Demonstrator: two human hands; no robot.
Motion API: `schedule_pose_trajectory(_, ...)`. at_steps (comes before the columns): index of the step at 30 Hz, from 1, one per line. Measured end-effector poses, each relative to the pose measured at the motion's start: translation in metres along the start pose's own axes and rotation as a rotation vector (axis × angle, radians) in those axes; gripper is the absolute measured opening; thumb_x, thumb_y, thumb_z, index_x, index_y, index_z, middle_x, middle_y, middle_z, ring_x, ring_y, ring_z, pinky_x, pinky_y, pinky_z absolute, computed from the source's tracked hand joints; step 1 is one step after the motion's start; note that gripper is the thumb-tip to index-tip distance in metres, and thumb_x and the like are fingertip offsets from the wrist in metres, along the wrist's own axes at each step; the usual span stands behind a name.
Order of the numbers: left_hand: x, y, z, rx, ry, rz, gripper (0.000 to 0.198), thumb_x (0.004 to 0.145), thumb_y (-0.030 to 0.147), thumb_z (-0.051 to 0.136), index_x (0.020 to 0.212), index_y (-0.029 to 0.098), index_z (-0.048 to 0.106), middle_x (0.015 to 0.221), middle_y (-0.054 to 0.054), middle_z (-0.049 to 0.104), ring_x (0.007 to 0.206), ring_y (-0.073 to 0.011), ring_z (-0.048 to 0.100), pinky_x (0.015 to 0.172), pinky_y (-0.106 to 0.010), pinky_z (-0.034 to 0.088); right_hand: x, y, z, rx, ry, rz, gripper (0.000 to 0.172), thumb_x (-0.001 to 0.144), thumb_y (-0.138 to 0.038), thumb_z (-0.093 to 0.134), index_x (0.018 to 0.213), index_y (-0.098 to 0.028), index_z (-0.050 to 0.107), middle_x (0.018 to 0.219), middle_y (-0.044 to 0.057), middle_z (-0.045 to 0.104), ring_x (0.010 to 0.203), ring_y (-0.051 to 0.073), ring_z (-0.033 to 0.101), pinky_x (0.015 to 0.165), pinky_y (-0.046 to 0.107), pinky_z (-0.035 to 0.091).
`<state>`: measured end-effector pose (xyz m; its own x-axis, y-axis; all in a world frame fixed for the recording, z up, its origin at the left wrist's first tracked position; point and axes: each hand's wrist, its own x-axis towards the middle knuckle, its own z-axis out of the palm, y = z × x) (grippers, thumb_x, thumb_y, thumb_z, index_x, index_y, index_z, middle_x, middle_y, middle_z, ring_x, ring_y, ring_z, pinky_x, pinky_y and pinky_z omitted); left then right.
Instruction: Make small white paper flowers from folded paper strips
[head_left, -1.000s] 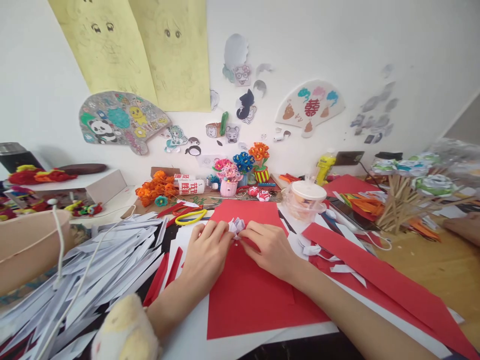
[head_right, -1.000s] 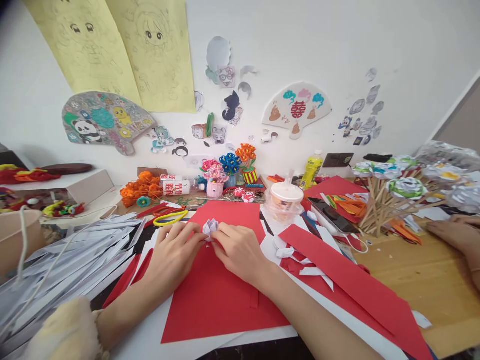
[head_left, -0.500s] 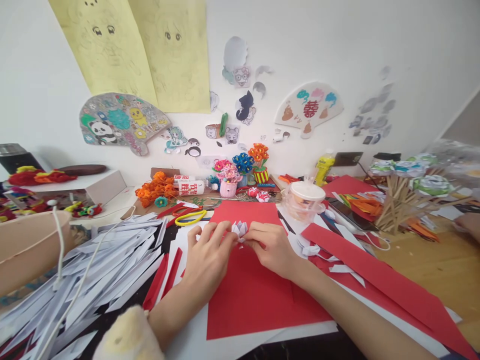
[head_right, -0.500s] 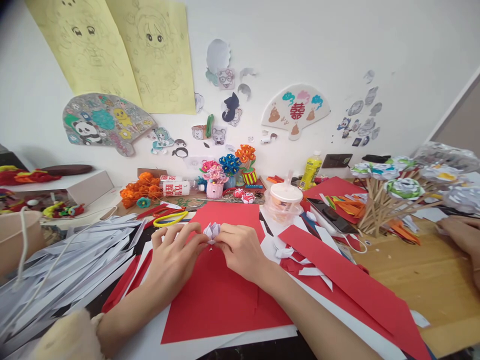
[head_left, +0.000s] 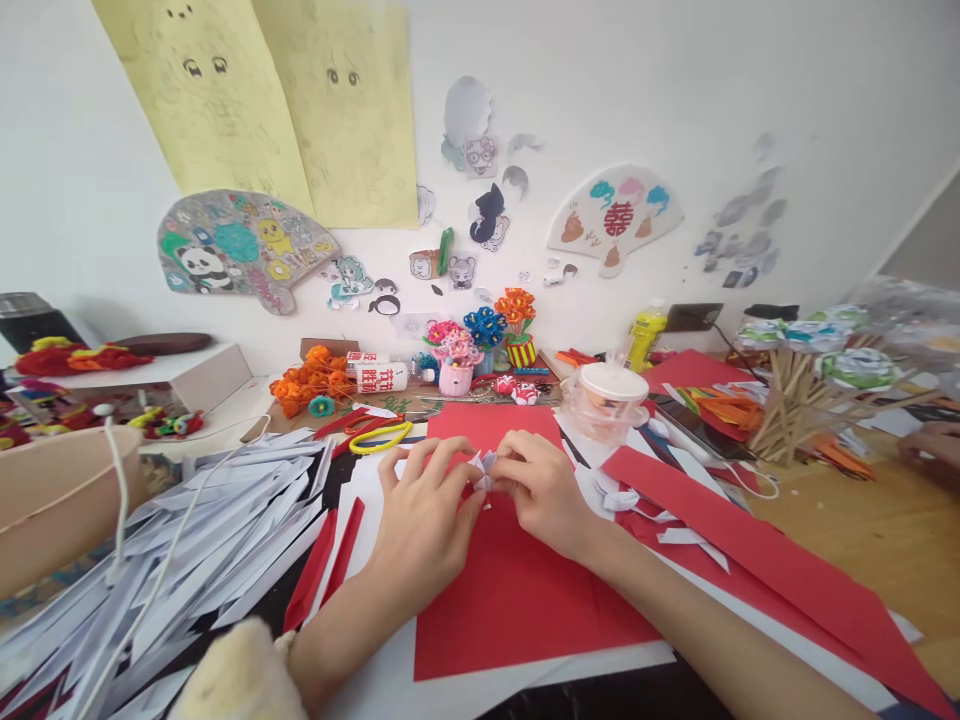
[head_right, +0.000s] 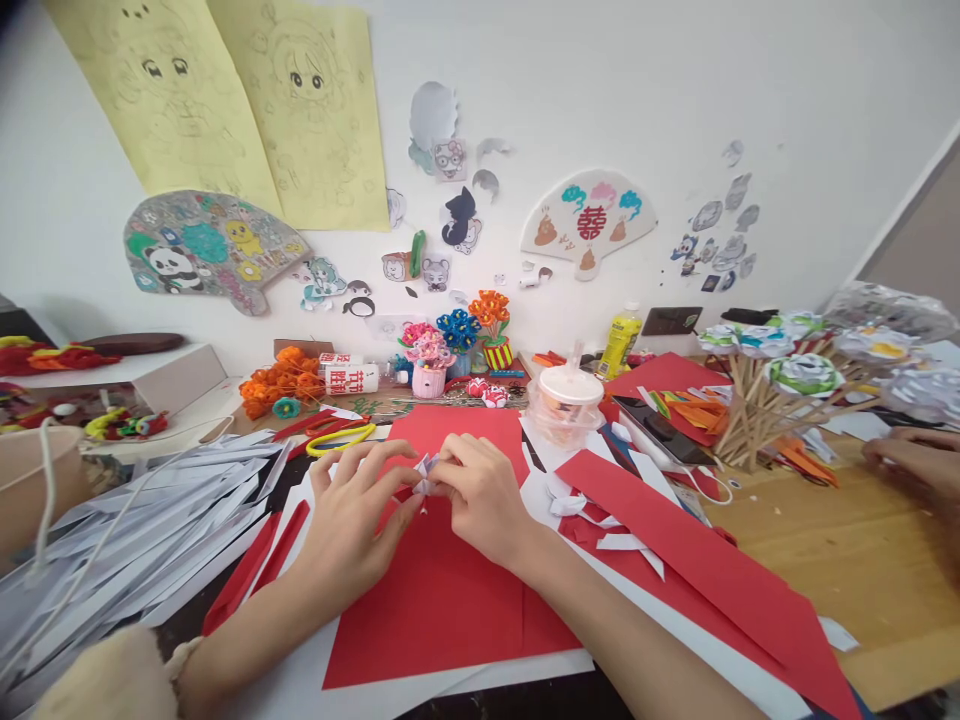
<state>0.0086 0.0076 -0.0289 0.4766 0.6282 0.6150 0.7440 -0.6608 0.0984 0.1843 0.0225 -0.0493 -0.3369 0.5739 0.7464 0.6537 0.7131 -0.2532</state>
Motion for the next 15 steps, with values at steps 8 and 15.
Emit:
schedule_pose_trajectory(8, 0.005, -0.005, -0.001, -0.065, 0.103, -0.204, 0.013, 0.086, 0.024, 0.056, 0.076, 0.025, 0.065, 0.101, 0.001, 0.065, 0.096, -0.0221, 0.049, 0.082, -0.041, 0.027, 0.004, -0.016, -0.01, -0.042, 0.066, 0.077, 0.012, 0.083, -0.028, 0.059, 0.082, -0.016, 0.061, 0.073, 0.003, 0.061, 0.065, 0.015, 0.054, 0.061, 0.027, 0.036)
schedule_pose_trajectory(15, 0.01, -0.005, -0.004, -0.193, 0.019, -0.349, 0.019, 0.085, 0.034, 0.058, 0.072, 0.03, 0.071, 0.101, 0.0, 0.066, 0.098, -0.0254, 0.049, 0.083, -0.046, 0.028, -0.004, -0.01, 0.004, -0.269, -0.096, -0.031, 0.023, 0.093, -0.026, 0.049, 0.074, -0.017, 0.059, 0.064, 0.001, 0.059, 0.055, 0.013, 0.052, 0.054, 0.027, 0.03)
